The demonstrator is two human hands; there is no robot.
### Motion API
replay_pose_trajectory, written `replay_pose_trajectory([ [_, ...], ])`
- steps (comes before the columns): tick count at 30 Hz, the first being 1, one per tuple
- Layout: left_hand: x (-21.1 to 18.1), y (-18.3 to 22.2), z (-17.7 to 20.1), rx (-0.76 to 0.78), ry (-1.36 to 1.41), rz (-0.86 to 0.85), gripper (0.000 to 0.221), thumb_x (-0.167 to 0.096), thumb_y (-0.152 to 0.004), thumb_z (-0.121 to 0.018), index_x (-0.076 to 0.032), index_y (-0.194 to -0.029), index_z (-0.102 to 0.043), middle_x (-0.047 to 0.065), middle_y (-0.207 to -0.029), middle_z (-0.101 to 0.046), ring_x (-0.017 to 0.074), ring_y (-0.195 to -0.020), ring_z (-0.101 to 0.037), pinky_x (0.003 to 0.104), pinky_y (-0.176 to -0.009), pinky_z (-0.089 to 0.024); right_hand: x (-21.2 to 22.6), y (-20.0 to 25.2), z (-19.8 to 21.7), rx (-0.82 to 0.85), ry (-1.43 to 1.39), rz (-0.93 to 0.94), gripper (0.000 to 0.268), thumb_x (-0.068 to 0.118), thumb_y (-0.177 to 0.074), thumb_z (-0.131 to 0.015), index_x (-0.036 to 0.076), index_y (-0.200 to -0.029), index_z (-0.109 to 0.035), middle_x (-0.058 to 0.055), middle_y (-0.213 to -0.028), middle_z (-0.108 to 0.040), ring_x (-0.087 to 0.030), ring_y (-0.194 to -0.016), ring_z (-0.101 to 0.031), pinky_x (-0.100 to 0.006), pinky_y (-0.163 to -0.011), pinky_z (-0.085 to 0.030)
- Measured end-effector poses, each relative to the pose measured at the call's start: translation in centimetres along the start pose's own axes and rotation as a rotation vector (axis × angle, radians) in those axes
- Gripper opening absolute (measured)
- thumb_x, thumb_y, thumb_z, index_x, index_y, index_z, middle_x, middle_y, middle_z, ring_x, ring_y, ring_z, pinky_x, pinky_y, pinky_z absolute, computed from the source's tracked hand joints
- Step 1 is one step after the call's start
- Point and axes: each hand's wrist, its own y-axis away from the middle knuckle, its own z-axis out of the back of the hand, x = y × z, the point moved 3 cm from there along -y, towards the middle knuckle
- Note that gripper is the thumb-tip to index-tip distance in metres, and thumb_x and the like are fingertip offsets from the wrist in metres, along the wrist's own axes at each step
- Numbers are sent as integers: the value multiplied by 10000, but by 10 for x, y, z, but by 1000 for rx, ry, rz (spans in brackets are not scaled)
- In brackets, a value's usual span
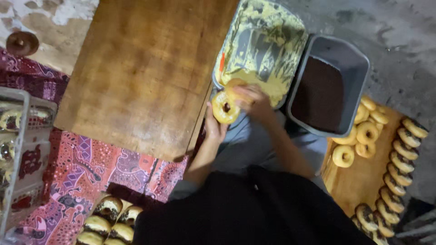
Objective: The person repeatedly picks up plain donuts, dips them into a yellow spread, then into a dark topping, and places them on a wooden board. The process is repeated for multiple donuts in a continuous assembly-line fashion.
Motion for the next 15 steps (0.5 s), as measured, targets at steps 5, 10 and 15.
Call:
replay_pose_trajectory([
  [5, 15, -2, 14, 70, -34, -90, 567, -481, -1177, -423, -4, -1462, -533, 160, -1316, -612, 297, -1194, -597, 482, -1036, -512, 4, 11, -8, -125, 246, -18, 414, 266, -800, -854, 85, -1165, -784, -134, -1099, -742, -334, -1039, -698, -433, -976, -533],
  [10, 9, 3, -5, 106, -73, -49, 613, -489, -1084, -378, -24, -1462, -503, 142, -1413, -607, 280, -1302, -593, 443, -1104, -504, -33, 0, 10, -23, -97, -342, 344, 220, -934, -788, 102, -1255, -747, -96, -1230, -748, -242, -1128, -724, -370, -995, -554],
  [15, -7, 20, -19, 124, -5, -45, 612, -487, -1096, -374, -22, -1479, -482, 143, -1439, -595, 289, -1322, -572, 461, -1110, -483, 28, 54, 11, 37, -82, -4, 451, 200, -831, -857, 95, -1254, -744, -109, -1134, -733, -277, -1079, -671, -399, -975, -534],
])
